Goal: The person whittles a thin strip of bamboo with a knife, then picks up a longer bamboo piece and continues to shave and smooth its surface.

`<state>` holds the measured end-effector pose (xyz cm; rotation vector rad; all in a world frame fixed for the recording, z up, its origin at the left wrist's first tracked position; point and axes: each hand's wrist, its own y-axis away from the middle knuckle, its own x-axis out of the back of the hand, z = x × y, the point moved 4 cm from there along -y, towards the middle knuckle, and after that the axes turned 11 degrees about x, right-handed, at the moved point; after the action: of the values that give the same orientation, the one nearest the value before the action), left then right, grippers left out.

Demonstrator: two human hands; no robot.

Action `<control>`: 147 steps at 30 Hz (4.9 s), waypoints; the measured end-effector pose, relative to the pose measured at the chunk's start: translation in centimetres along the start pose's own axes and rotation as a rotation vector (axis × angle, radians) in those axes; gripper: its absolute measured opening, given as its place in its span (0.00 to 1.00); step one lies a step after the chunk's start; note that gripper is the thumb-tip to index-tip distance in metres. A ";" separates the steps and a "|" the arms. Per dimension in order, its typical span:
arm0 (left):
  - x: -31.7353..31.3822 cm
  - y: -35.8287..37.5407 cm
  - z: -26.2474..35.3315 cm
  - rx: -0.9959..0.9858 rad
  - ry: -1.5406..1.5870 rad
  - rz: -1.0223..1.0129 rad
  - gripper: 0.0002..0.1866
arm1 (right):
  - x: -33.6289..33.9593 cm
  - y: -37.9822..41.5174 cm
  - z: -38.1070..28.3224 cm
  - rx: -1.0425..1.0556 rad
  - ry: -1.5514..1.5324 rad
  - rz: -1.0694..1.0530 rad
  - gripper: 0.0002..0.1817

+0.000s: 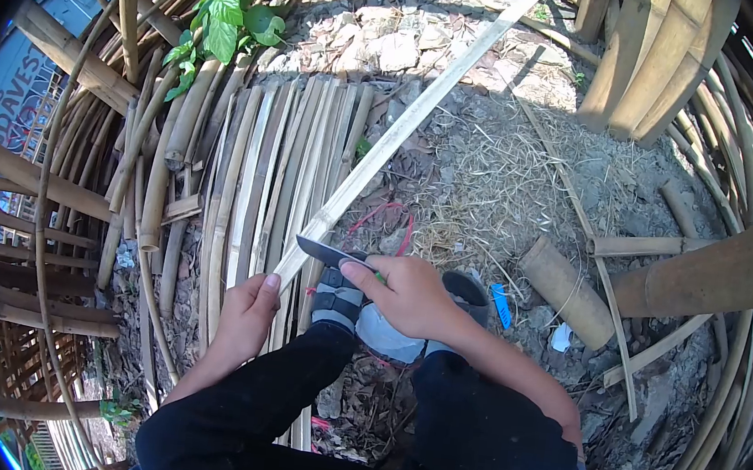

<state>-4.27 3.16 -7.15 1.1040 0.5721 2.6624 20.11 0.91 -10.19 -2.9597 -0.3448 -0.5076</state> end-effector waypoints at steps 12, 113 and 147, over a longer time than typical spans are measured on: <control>-0.3 0.6 0.6 -0.024 -0.011 -0.045 0.24 | -0.4 -0.9 3.6 -0.145 -0.348 0.140 0.33; 0.7 1.2 0.5 -0.025 -0.110 -0.010 0.26 | 0.4 -0.4 3.8 -0.148 -0.264 0.082 0.34; -0.2 0.5 -1.9 0.306 0.180 -0.344 0.29 | 2.8 -1.0 4.6 -0.169 -0.227 0.154 0.32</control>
<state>-5.46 2.10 -8.30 0.7483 1.1237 2.4347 23.90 3.16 -13.49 -3.1817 -0.0953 -0.1910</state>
